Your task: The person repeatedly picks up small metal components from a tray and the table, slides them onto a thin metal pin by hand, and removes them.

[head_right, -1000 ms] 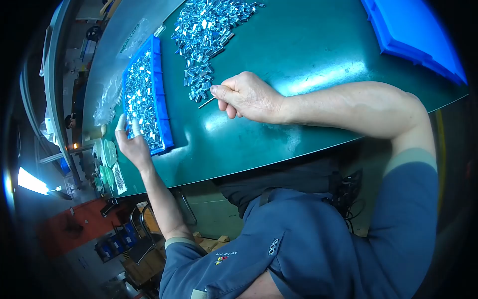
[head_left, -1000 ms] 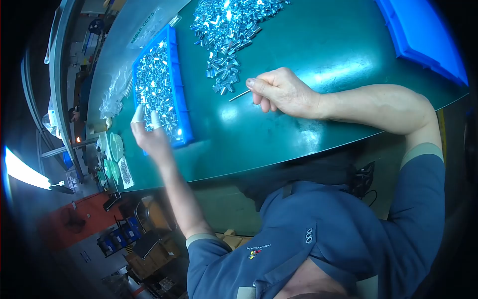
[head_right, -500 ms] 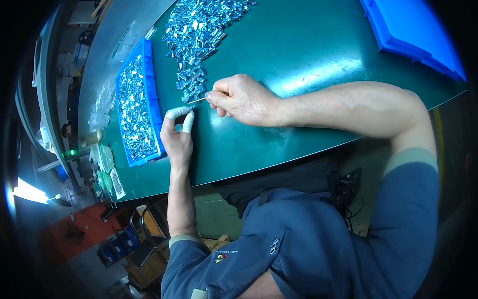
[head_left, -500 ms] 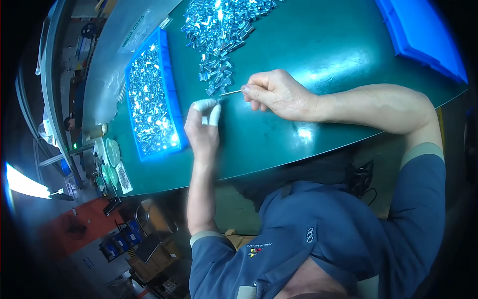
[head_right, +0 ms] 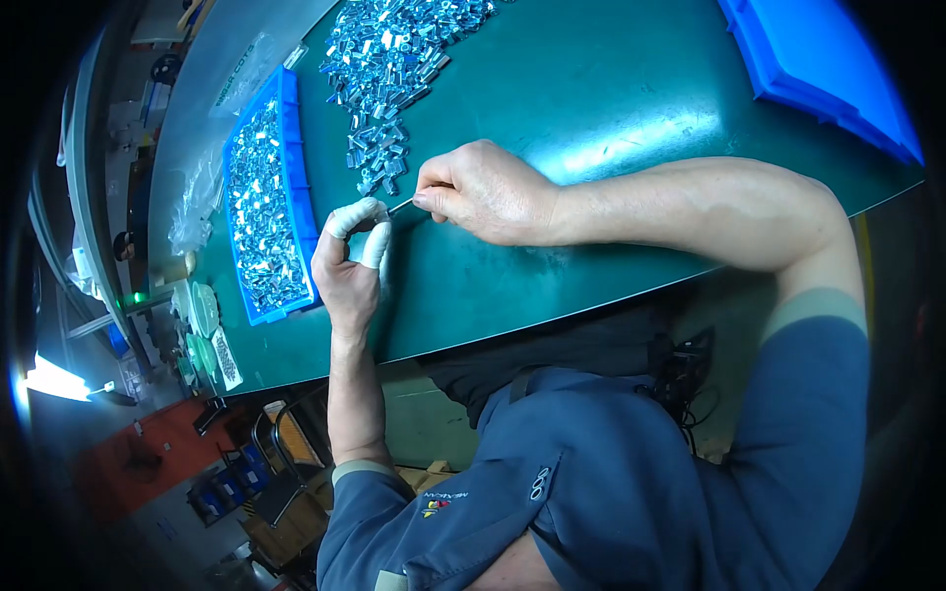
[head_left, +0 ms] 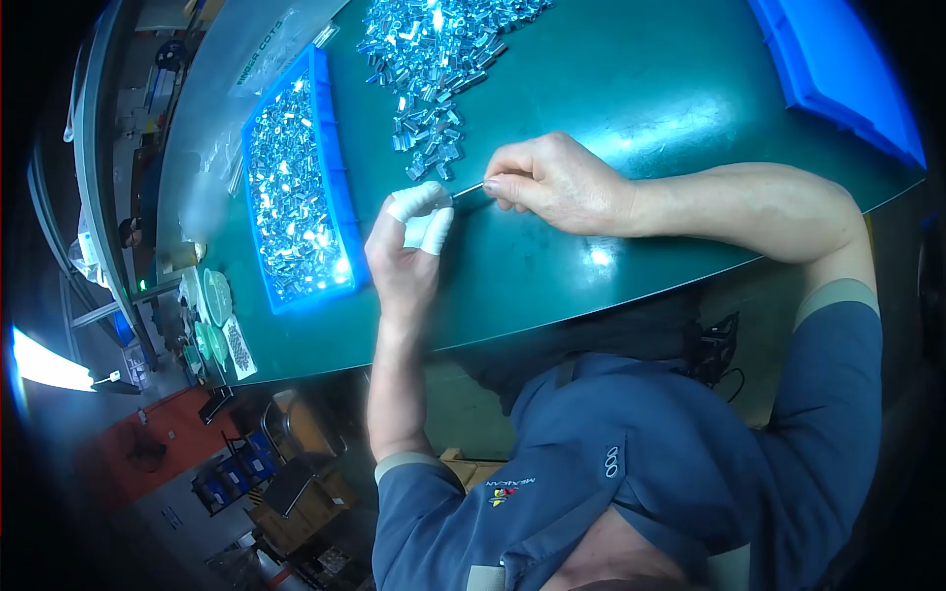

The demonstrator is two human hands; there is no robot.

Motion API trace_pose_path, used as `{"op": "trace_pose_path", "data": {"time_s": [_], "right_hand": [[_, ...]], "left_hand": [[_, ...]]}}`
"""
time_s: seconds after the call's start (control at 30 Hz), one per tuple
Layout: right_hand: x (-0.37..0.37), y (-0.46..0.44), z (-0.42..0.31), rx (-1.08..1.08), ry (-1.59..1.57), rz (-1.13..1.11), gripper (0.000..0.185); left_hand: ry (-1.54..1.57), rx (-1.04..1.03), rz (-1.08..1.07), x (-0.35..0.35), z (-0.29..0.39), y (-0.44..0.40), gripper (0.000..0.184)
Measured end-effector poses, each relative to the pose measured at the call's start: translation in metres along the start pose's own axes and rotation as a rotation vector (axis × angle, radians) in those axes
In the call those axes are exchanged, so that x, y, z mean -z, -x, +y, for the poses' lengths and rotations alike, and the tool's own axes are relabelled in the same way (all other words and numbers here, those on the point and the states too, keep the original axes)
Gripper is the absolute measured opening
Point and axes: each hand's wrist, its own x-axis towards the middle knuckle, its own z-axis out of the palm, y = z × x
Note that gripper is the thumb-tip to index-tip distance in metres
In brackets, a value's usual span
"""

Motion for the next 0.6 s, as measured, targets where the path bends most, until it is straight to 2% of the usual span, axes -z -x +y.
{"op": "trace_pose_path", "data": {"time_s": [0.07, 0.2, 0.43, 0.6], "right_hand": [[0.006, 0.000, -0.001, 0.031, 0.044, -0.027, 0.027], [0.006, 0.000, 0.000, 0.099, 0.115, -0.083, 0.026], [0.006, 0.001, -0.001, 0.093, 0.184, -0.119, 0.031], [0.008, 0.000, -0.001, 0.055, 0.192, -0.168, 0.041]], "left_hand": [[-0.069, 0.055, -0.065, 0.001, 0.005, 0.000, 0.024], [-0.010, 0.125, -0.111, -0.004, -0.006, 0.006, 0.020], [0.014, 0.107, -0.109, -0.008, -0.009, 0.007, 0.019], [-0.043, 0.075, -0.090, -0.010, -0.003, 0.006, 0.020]]}}
